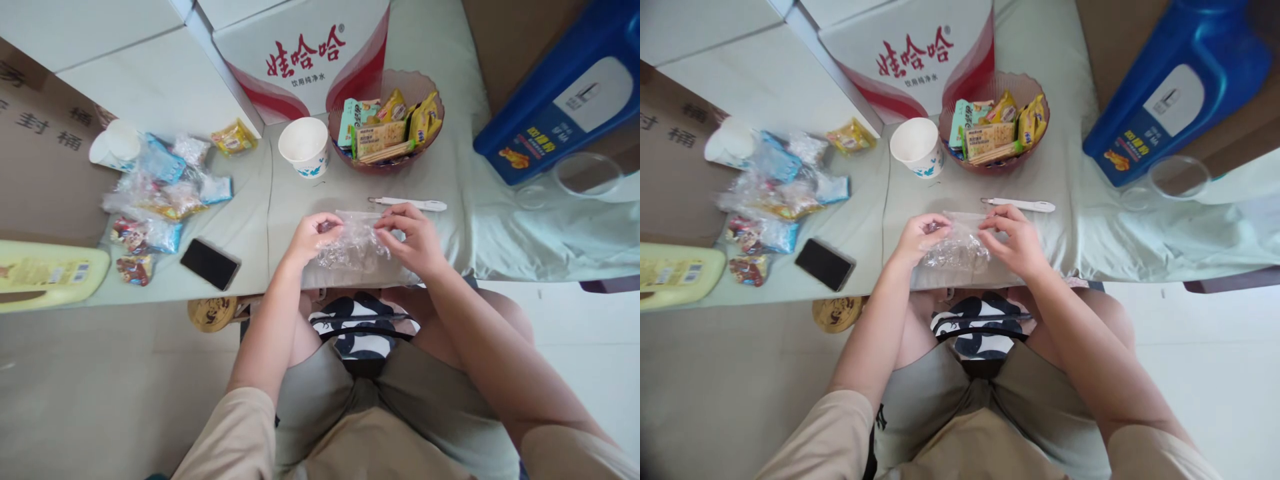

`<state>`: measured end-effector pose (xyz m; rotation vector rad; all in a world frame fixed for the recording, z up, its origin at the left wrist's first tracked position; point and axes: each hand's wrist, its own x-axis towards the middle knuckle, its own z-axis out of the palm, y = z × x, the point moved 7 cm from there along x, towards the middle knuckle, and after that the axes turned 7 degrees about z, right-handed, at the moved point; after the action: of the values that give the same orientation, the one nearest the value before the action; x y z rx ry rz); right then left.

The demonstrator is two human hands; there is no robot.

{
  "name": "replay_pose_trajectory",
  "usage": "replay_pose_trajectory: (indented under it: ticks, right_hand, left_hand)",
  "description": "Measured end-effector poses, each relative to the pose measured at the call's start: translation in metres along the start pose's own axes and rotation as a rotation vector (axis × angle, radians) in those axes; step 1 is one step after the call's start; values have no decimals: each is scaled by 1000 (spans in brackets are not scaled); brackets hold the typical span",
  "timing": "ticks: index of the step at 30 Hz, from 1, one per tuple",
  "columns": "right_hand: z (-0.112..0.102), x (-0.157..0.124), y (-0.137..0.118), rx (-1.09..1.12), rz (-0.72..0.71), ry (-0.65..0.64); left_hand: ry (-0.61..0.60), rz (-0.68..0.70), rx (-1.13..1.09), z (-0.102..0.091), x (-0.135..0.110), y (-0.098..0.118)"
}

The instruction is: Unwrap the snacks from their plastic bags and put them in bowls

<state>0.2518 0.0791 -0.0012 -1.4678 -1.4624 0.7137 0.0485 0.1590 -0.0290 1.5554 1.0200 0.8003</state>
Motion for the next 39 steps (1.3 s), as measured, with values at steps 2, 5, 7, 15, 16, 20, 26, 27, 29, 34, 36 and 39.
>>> replay_pose_trajectory:
  ticks: [2, 5, 7, 15, 16, 20, 26, 27, 29, 34, 36, 39]
  right_hand:
    - [7, -1, 7, 10, 10, -17]
    - [15, -2, 18, 138, 90, -64]
    - [19, -2, 23, 295, 172, -102]
    - [21, 0, 16, 461, 412, -165]
    - [19, 1, 15, 448, 408, -137]
    - [26, -1, 17, 453, 505, -204]
    - [22, -1, 15, 622, 529, -127]
    - [21, 0, 13, 668, 509, -108]
    - [20, 1, 9, 731, 480, -126]
    - [15, 1, 11, 498, 449, -167]
    - [5, 1, 14, 190, 415, -56]
    - [-2, 1, 12, -73, 342, 74]
  left_hand:
    - [-15, 3, -21, 2, -2, 3]
    - [-19, 10, -185, 2, -5, 7]
    - [-15, 4, -329, 0, -7, 9]
    - [7, -101, -479, -4, -8, 4]
    - [4, -155, -488, -1, -8, 1]
    - [-13, -334, -394, 9, -10, -7]
    - [61, -327, -305, 1, -12, 0]
    - [71, -286, -337, -1, -11, 3]
    - [100, -202, -404, -5, -10, 9]
    - [316, -79, -229, -31, -3, 5]
    - [492, -13, -107, -46, -4, 5]
    - [601, 97, 27, -50, -10, 15]
